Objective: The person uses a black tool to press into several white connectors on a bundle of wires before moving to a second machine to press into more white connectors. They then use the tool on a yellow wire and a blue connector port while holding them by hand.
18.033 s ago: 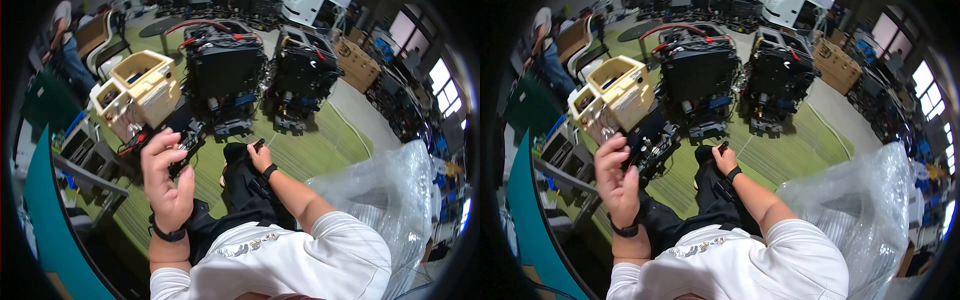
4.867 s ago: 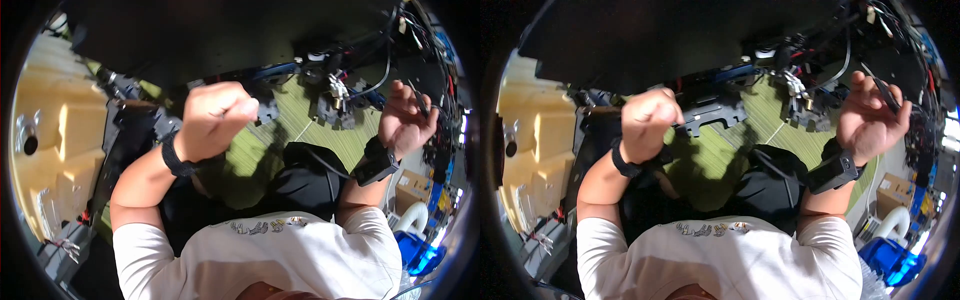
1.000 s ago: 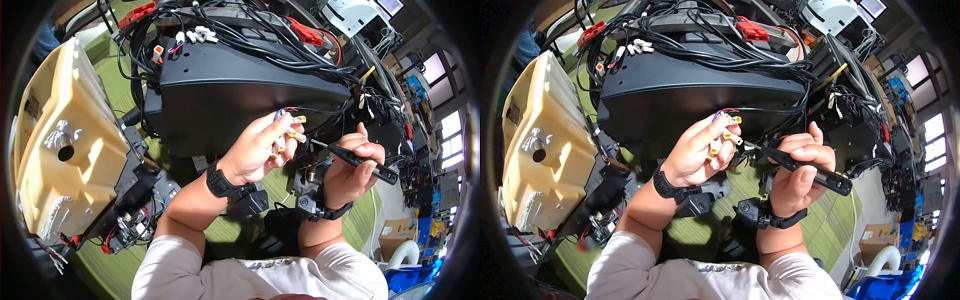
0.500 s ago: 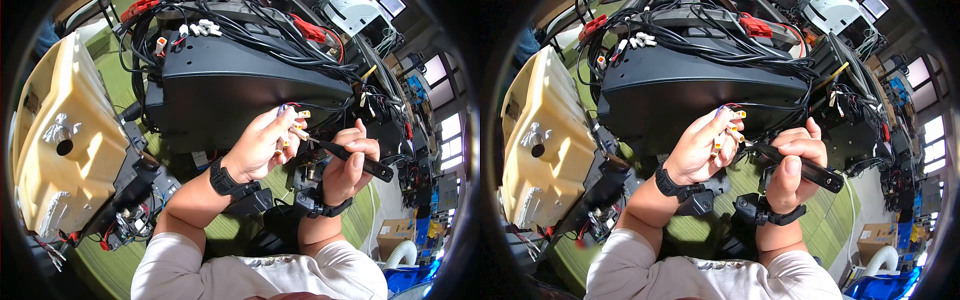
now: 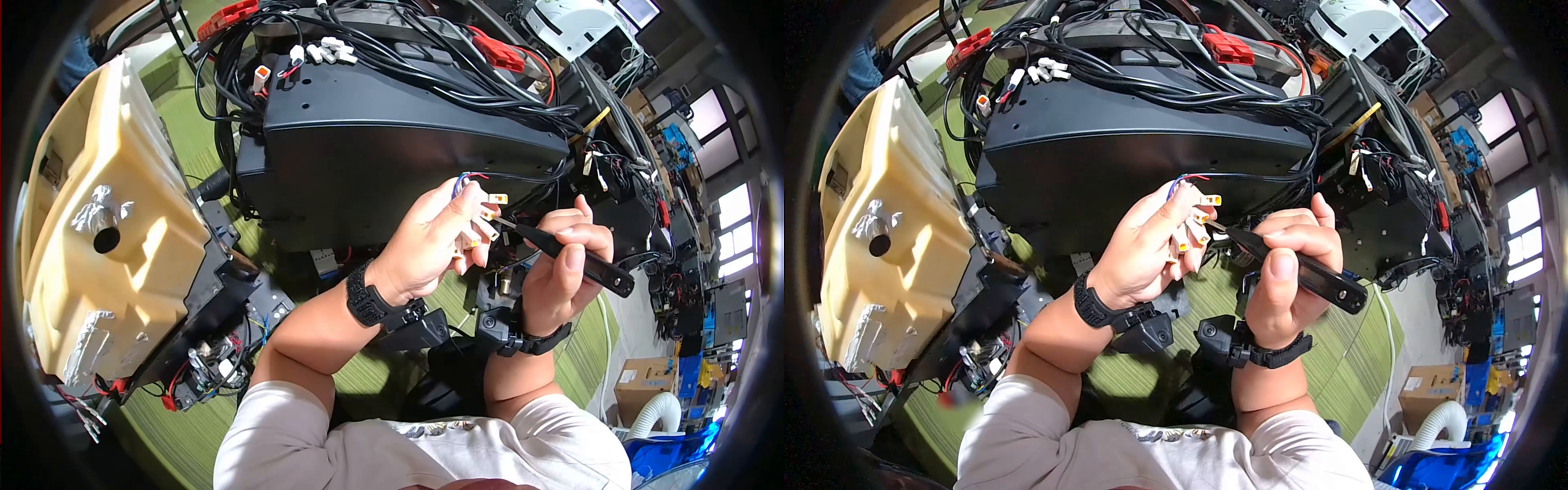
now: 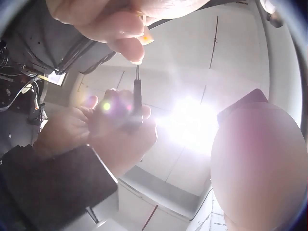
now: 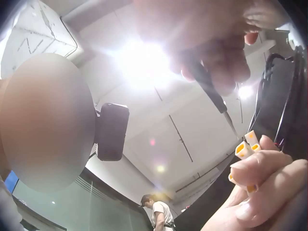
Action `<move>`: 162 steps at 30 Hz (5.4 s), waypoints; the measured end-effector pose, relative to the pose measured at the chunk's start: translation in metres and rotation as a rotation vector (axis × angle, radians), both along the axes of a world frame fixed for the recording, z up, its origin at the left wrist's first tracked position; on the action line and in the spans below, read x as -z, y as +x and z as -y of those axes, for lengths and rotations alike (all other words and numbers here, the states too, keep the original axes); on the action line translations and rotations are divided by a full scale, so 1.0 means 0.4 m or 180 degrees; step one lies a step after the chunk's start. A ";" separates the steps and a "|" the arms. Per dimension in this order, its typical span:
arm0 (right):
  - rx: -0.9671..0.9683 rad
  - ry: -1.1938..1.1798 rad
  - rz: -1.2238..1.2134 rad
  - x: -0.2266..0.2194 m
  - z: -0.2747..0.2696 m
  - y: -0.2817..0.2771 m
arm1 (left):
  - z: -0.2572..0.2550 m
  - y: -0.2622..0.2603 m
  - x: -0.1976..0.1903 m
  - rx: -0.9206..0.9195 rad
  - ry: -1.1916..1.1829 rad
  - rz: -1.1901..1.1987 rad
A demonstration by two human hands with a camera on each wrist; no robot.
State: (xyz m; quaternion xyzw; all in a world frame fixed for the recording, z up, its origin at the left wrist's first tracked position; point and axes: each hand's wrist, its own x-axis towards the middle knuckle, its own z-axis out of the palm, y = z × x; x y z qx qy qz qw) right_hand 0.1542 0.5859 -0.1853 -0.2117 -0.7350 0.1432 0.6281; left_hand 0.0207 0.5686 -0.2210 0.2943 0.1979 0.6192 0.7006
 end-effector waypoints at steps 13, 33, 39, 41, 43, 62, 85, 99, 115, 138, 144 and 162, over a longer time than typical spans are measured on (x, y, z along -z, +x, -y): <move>-0.0475 -0.0017 -0.0011 -0.007 0.013 0.000 | -0.014 0.004 0.024 0.0061 0.0019 0.0222; 0.0069 0.0113 -0.0428 -0.022 0.011 0.007 | -0.004 -0.012 0.006 0.0950 0.0444 0.1220; 0.0005 0.0191 -0.0261 -0.019 0.018 0.010 | -0.006 -0.017 -0.003 0.0895 0.0350 0.1475; 0.0046 0.0180 -0.0289 -0.018 0.017 0.006 | -0.005 -0.015 -0.003 0.0894 0.0340 0.1489; 0.0077 0.0163 -0.0243 -0.014 0.013 0.006 | -0.004 -0.014 -0.004 0.0883 0.0331 0.1503; -0.0144 0.0163 -0.0099 -0.007 0.008 0.007 | -0.007 -0.005 -0.001 0.0711 0.0219 0.1567; 0.0162 0.0663 0.0113 -0.020 0.019 -0.003 | 0.005 -0.002 -0.006 0.0760 0.0289 0.1641; 0.0076 0.0466 0.0002 -0.018 0.017 0.001 | 0.005 -0.006 -0.003 0.0932 0.0284 0.1879; -0.0162 0.0478 -0.0139 -0.018 0.028 0.003 | 0.009 -0.006 -0.011 0.0889 0.0334 0.1737; -0.0163 0.0458 -0.0039 -0.019 0.032 -0.010 | 0.006 -0.005 -0.002 0.1053 0.0586 0.1856; -0.0094 0.0277 -0.0021 -0.023 0.035 -0.008 | 0.008 -0.005 -0.005 0.0935 0.0487 0.1786; -0.0046 0.0321 0.0104 -0.026 0.039 -0.005 | 0.010 0.001 -0.004 0.0864 0.0511 0.1855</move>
